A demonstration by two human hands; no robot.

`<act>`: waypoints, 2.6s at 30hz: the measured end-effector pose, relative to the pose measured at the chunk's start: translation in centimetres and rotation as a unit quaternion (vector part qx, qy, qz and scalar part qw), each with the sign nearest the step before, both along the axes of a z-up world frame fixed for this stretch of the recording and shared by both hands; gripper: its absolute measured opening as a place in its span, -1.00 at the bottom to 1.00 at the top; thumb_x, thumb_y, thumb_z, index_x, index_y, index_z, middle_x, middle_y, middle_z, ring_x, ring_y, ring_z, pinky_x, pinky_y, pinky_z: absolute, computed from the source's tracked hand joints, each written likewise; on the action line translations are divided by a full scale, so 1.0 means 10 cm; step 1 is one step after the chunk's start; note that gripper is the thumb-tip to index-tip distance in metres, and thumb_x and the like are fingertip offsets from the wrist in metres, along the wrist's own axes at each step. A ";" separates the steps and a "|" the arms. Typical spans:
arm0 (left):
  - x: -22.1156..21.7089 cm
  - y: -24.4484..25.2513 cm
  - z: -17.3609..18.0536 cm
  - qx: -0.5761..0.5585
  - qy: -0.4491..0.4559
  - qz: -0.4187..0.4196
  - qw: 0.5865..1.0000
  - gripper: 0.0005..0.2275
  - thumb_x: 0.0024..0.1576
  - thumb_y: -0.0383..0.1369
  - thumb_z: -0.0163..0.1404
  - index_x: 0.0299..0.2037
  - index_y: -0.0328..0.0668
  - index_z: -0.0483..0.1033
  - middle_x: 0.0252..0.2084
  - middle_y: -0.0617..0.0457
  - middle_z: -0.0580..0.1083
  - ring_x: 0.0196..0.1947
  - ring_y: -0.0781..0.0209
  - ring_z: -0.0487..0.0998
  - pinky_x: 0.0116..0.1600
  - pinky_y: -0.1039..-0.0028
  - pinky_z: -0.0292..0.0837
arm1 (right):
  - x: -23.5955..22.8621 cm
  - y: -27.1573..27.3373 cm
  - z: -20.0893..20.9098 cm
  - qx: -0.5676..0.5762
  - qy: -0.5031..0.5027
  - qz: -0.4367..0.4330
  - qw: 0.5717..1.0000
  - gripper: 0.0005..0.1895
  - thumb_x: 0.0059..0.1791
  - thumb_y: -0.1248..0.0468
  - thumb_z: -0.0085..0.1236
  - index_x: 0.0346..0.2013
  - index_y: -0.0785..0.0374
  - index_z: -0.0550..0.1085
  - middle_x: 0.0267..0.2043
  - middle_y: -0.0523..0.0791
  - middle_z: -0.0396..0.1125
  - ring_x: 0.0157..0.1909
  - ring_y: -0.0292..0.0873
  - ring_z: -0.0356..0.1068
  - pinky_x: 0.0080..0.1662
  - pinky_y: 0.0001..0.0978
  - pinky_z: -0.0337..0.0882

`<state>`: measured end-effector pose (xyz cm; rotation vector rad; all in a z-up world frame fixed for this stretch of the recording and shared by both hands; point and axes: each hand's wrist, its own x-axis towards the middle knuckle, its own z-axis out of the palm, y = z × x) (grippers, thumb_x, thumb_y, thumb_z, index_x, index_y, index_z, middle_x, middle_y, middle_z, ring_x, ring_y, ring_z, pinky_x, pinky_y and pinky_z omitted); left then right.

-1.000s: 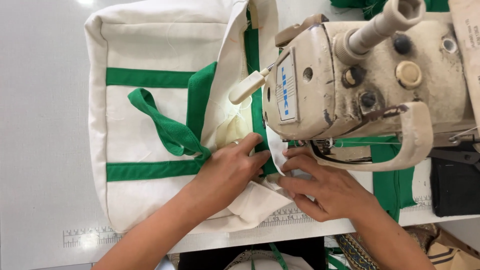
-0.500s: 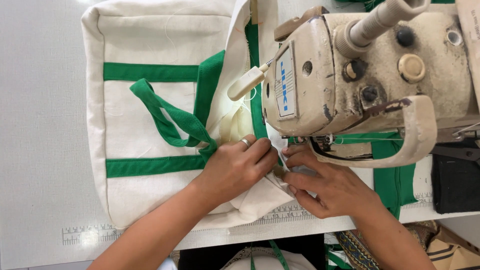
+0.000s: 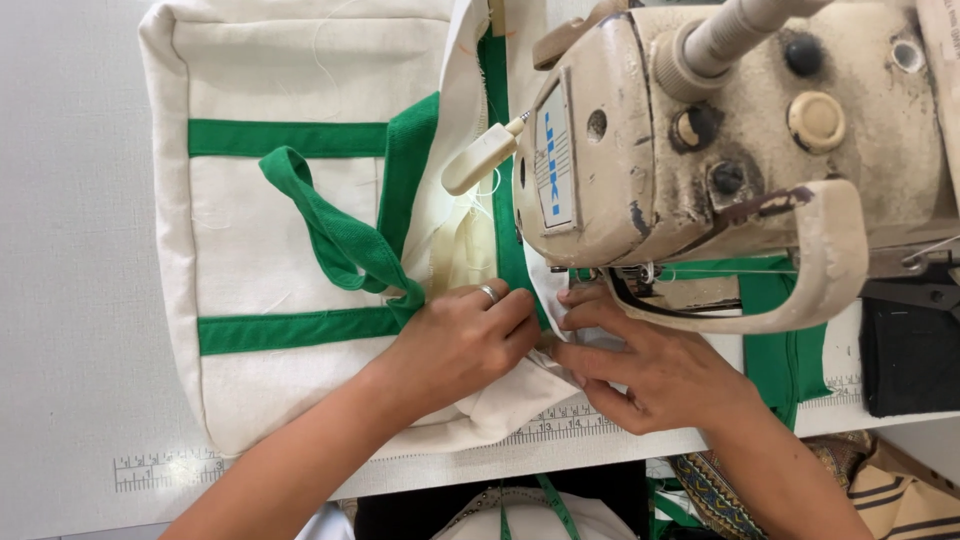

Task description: The person sews a green fabric strip onto the edge of a white tote bag using a sewing machine. They guide the fabric under the needle, stitch along the edge, and then use scissors to cut the thread and trim excess material.

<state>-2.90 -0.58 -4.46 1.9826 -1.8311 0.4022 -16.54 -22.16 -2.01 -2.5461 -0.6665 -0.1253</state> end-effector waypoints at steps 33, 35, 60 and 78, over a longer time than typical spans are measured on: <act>-0.05 -0.03 -0.06 0.020 0.007 -0.003 1.000 -0.82 0.18 -0.56 0.07 -0.44 -0.05 0.51 -0.32 0.11 0.34 -0.39 0.13 0.39 -0.43 0.39 0.38 | 0.04 0.08 0.12 0.028 -0.031 -0.006 0.999 -0.72 -0.04 0.34 0.07 -0.03 0.24 0.42 0.01 -0.06 0.47 0.16 0.03 0.48 0.04 -0.11 0.57; -0.08 0.02 -0.02 0.046 0.010 -0.010 0.999 -0.84 0.21 -0.51 0.01 -0.42 -0.05 0.51 -0.30 0.10 0.34 -0.35 0.12 0.39 -0.42 0.39 0.37 | 0.02 0.05 0.09 0.040 -0.013 -0.001 0.999 -0.71 -0.03 0.33 0.05 -0.01 0.24 0.43 0.06 -0.06 0.47 0.17 0.02 0.49 0.01 -0.12 0.57; -0.05 0.22 0.12 0.058 0.045 -0.080 0.994 -0.59 0.28 -0.20 -0.23 0.11 -0.34 0.53 0.12 -0.30 0.49 0.21 -0.28 0.48 0.26 0.08 0.38 | -0.18 -0.01 -0.09 0.012 0.025 -0.032 0.999 -0.48 0.01 0.13 0.20 0.24 0.21 0.41 0.31 -0.06 0.28 0.30 0.13 0.39 0.13 -0.07 0.56; 0.08 0.19 0.06 0.022 0.086 -0.079 0.993 -0.58 0.29 -0.16 -0.28 0.06 -0.32 0.55 0.11 -0.26 0.51 0.18 -0.22 0.50 0.17 0.06 0.37 | -0.02 0.01 -0.05 -0.011 0.031 0.040 0.999 -0.39 0.06 0.19 0.15 0.32 0.46 0.27 0.39 0.12 0.17 0.38 0.18 0.24 0.36 0.04 0.34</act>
